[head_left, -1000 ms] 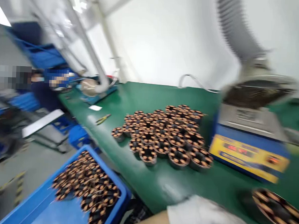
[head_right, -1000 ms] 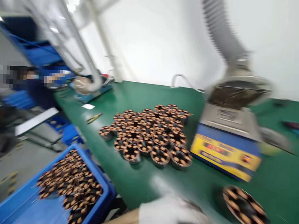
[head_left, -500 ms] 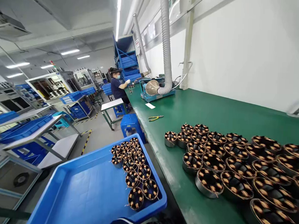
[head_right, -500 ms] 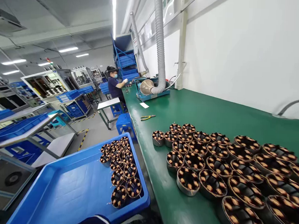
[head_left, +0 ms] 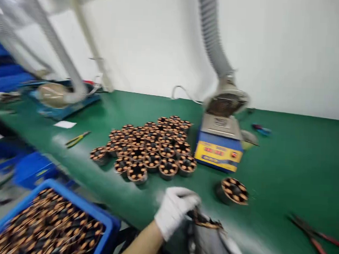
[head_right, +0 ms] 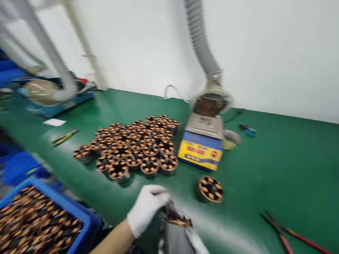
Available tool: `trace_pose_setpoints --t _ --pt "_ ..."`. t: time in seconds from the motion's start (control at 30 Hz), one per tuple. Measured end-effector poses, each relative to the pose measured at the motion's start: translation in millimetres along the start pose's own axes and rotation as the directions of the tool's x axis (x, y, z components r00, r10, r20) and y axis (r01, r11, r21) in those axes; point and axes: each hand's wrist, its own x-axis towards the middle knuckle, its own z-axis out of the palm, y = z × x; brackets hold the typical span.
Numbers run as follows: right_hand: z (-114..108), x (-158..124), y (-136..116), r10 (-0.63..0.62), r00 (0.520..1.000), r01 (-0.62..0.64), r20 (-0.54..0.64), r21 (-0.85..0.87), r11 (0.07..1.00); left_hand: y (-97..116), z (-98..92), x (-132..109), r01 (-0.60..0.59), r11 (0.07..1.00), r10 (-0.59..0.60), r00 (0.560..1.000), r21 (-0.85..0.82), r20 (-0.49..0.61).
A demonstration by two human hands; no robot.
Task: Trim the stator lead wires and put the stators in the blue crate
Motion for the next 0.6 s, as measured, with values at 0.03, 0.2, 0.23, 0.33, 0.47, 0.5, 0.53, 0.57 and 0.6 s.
trace_pose_setpoints --t 0.03,0.2,0.23,0.33,0.47,0.5,0.53,0.57,0.6 --pt "-2.2 -6.1 3.0 -0.076 0.994 0.075 -0.078 -0.013 0.997 -2.3 -3.8 2.3 -0.003 1.0 0.002 1.0 -0.015 -0.031" --pt "14.0 5.8 34.8 -0.542 0.78 0.428 -0.313 -0.364 0.827 -7.5 -24.1 -0.5 0.029 0.998 -0.012 0.952 -0.05 0.307" --pt "17.9 12.5 42.7 -0.622 0.724 0.469 -0.298 -0.449 0.761 -7.4 -20.9 -3.0 0.052 0.998 -0.04 0.927 -0.023 0.372" --pt "23.3 25.2 62.7 -0.7 0.658 0.495 -0.278 -0.541 0.68 -7.9 2.3 -6.9 0.135 0.991 -0.125 0.935 -0.007 0.331" --pt "21.4 19.9 72.1 -0.881 0.447 0.507 -0.157 -0.766 0.394 -10.4 19.0 -4.2 0.155 0.986 -0.146 0.981 -0.067 0.126" --pt "21.3 17.4 71.7 -0.925 0.368 0.482 -0.094 -0.832 0.276 -10.1 15.7 -4.0 0.139 0.984 -0.133 0.989 -0.114 0.061" --pt "21.7 15.4 70.6 -0.953 0.302 0.445 -0.037 -0.878 0.175 -9.0 10.3 -4.1 0.105 0.978 -0.111 0.994 -0.181 -0.021" --pt "22.1 14.1 69.1 -0.965 0.264 0.407 -0.004 -0.906 0.115 -7.1 3.6 -4.4 0.054 0.967 -0.083 0.991 -0.248 -0.106" --pt "22.5 13.5 67.3 -0.965 0.261 0.385 0.0 -0.917 0.104 -4.5 -3.0 -4.8 0.012 0.958 -0.061 0.985 -0.285 -0.162"
